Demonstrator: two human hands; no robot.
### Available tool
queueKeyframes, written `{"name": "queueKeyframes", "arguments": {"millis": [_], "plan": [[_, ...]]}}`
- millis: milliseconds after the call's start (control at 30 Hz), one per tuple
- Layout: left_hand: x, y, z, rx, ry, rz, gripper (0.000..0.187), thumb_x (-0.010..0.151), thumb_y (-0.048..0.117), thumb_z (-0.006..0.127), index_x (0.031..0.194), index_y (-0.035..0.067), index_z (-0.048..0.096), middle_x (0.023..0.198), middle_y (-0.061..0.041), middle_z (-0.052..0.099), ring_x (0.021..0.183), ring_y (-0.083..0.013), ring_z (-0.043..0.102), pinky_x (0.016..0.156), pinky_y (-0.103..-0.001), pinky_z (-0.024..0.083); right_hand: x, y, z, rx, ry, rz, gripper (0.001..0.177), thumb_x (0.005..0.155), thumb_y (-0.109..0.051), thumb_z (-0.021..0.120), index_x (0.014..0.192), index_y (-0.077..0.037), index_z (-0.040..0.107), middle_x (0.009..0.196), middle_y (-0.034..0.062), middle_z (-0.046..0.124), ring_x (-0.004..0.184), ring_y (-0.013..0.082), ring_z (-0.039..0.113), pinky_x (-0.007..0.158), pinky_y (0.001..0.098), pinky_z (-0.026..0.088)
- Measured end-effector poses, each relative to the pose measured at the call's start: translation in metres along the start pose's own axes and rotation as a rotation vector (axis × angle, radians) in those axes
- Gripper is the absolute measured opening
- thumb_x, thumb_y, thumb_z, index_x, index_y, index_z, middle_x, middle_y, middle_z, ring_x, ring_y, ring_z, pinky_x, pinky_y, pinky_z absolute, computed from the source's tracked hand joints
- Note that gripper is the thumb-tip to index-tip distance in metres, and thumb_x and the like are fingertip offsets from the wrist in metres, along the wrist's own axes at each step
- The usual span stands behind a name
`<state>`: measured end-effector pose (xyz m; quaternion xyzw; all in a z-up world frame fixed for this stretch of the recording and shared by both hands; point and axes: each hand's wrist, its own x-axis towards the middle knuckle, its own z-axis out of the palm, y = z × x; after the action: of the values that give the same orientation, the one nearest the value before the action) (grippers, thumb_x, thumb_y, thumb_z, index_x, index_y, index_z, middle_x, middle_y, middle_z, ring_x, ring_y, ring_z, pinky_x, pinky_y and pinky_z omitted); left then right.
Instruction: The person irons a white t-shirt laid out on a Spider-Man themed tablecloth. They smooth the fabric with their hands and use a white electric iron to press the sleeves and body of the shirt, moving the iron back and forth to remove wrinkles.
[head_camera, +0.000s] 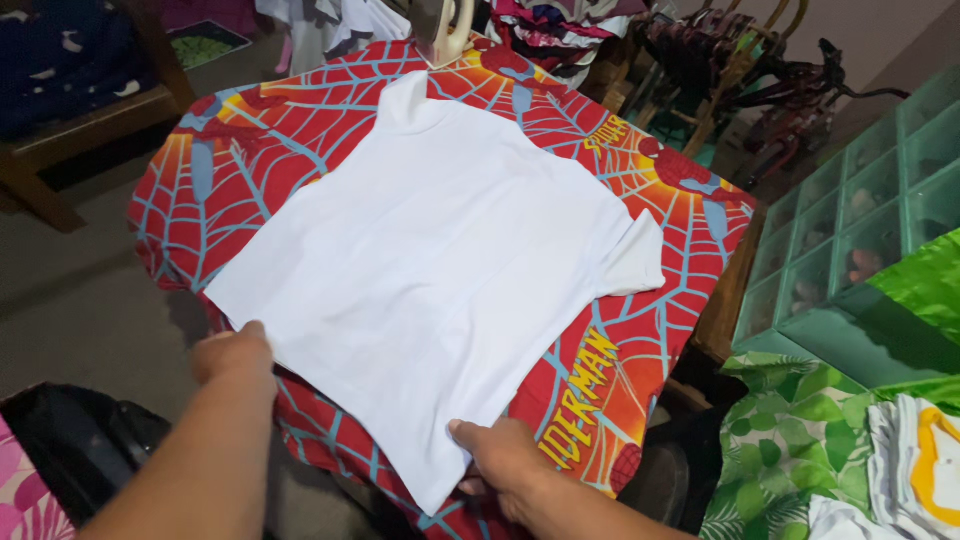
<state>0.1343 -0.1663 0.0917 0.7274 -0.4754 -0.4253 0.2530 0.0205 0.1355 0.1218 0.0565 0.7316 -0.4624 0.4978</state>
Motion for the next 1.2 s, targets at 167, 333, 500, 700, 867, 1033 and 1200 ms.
{"name": "queueKeyframes", "arguments": {"millis": [167,333,500,700,867,1033,1200], "plan": [[-0.079,0.025,0.035,0.265,0.054,0.501,0.054,0.08,0.026,0.083,0.128,0.009,0.064,0.126,-0.02,0.063,0.115,-0.04,0.06,0.091,-0.053,0.052,0.001,-0.016,-0.031,-0.174,-0.043,0.033,0.032,0.096,-0.031,0.071,0.098,0.001,0.071,0.079,0.0115,0.073,0.059,0.0178,0.065,0.048,0.0317,0.05],[-0.177,0.041,0.084,0.203,-0.319,1.099,0.025,0.082,0.016,0.072,0.107,0.015,0.075,0.116,-0.009,0.07,0.112,-0.0323,0.061,0.097,-0.046,0.049,0.024,-0.05,-0.083,-0.251,-0.039,-0.044,0.031,0.094,-0.029,0.07,0.086,0.001,0.073,0.072,0.0117,0.071,0.049,0.0197,0.062,0.043,0.0341,0.049],[-0.252,0.053,0.119,0.392,-0.587,1.241,0.025,0.084,0.022,0.071,0.108,0.017,0.074,0.112,-0.011,0.068,0.11,-0.0322,0.061,0.094,-0.047,0.05,0.063,-0.088,-0.174,-0.144,0.35,-0.437,0.027,0.088,-0.021,0.069,0.082,0.005,0.075,0.077,0.0167,0.072,0.059,0.0216,0.066,0.05,0.0369,0.051],[-0.304,0.066,0.164,0.453,-0.682,1.143,0.028,0.09,0.025,0.068,0.115,0.013,0.071,0.112,-0.014,0.066,0.11,-0.0326,0.061,0.094,-0.046,0.051,0.111,-0.119,-0.259,-0.131,0.643,-0.372,0.037,0.087,-0.032,0.079,0.088,0.005,0.075,0.088,0.0178,0.074,0.073,0.0256,0.064,0.068,0.0441,0.052],[-0.325,0.074,0.201,0.565,-0.552,1.331,0.037,0.084,0.02,0.068,0.121,0.012,0.069,0.112,-0.013,0.065,0.108,-0.033,0.059,0.088,-0.046,0.05,0.146,-0.134,-0.278,0.017,0.687,-0.288,0.04,0.081,-0.031,0.086,0.093,0.004,0.072,0.088,0.0114,0.071,0.077,0.0212,0.068,0.074,0.0402,0.054],[-0.342,0.076,0.22,0.772,-0.59,1.197,0.038,0.087,0.017,0.066,0.124,0.015,0.066,0.115,-0.012,0.063,0.112,-0.032,0.056,0.091,-0.045,0.048,0.149,-0.123,-0.293,-0.047,0.567,-0.449,0.034,0.084,-0.027,0.081,0.078,0.004,0.07,0.077,0.0127,0.07,0.067,0.0206,0.06,0.065,0.0379,0.05],[-0.347,0.078,0.215,0.637,-0.575,1.132,0.034,0.086,0.017,0.067,0.12,0.013,0.067,0.113,-0.012,0.063,0.11,-0.0323,0.056,0.09,-0.046,0.048,0.135,-0.112,-0.293,0.154,0.352,-0.524,0.031,0.089,-0.021,0.075,0.072,-0.001,0.058,0.065,0.0098,0.065,0.056,0.0164,0.06,0.054,0.0308,0.047]]}}
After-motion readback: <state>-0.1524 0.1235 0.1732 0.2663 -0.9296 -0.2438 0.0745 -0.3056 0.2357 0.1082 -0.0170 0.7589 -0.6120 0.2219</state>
